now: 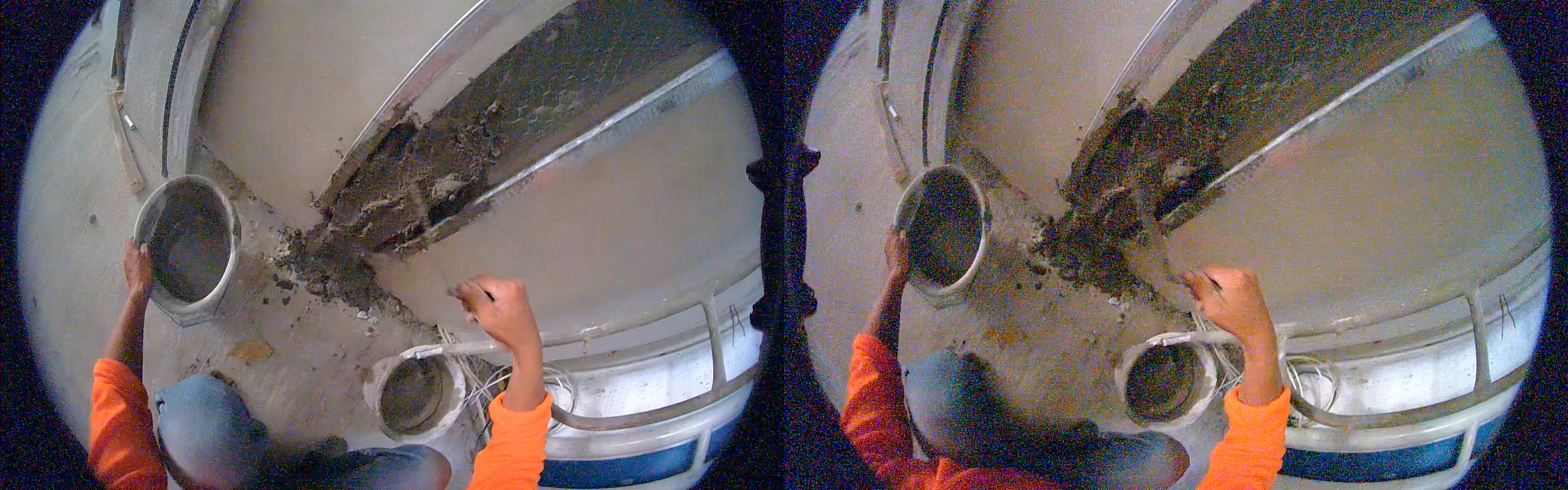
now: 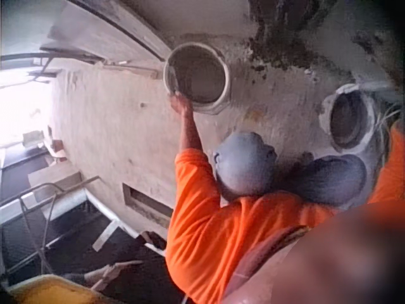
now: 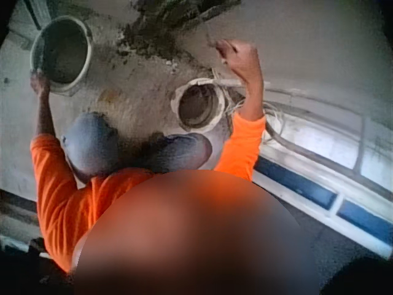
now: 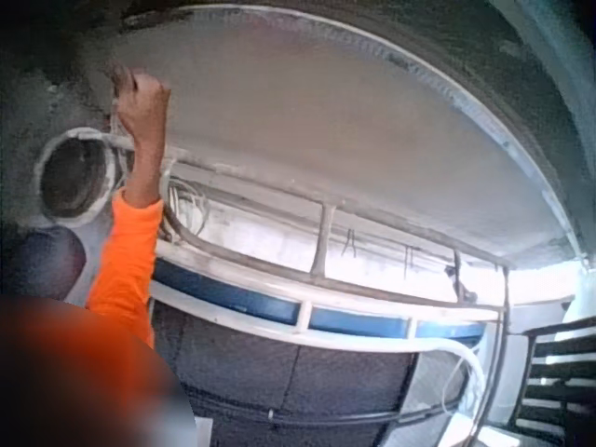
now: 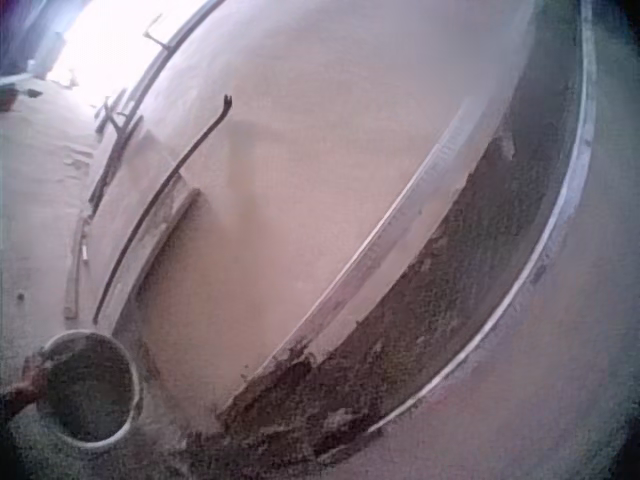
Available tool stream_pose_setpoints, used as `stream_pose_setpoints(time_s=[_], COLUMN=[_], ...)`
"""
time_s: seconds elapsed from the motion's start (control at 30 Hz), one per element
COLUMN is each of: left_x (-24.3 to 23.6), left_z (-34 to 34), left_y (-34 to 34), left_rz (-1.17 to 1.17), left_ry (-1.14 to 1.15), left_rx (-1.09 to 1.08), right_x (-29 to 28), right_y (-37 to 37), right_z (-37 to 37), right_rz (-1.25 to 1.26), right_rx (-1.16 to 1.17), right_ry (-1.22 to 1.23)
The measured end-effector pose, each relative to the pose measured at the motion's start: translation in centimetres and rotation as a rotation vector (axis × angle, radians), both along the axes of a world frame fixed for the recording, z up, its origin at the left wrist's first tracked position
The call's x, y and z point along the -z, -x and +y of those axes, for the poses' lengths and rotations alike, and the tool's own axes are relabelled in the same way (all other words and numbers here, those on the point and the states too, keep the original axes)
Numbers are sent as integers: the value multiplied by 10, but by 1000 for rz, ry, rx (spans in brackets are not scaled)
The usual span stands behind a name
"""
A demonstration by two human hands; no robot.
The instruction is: The person scoops cement from a bucket with a trowel and applies it to a vertical wall section, smoothing the surface repeatedly. The person remains seated on the floor throughout the task.
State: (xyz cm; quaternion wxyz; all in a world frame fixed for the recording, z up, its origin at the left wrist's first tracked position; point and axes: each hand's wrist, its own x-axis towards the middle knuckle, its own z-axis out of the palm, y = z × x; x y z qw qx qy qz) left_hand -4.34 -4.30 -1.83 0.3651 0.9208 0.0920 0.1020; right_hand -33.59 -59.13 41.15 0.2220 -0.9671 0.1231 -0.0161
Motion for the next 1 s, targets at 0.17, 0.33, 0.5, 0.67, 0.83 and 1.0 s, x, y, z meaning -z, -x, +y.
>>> stream_pose_setpoints(time_s=[0.17, 0.33, 0.5, 0.67, 0.83, 1.0], left_x=[-15, -20, -10, -5, 6, 24], left_z=[-12, -11, -10, -4, 3, 18], left_y=[5, 8, 6, 4, -5, -9], left_rz=[-34, 27, -73, -94, 9, 18], left_ry=[-37, -2, -119, -103, -93, -35], left_rx=[-88, -74, -70, -70, -56, 24], right_x=[8, -10, -36, -39, -42, -7], right_y=[-21, -19, -9, -10, 10, 34], right_z=[-4, -7, 6, 20, 26, 13], right_rz=[-65, -111, -162, -341, -454, -156], right_rx=[-131, -12, 45, 140, 42, -186], right_ry=[487, 609, 722, 818, 695, -145])
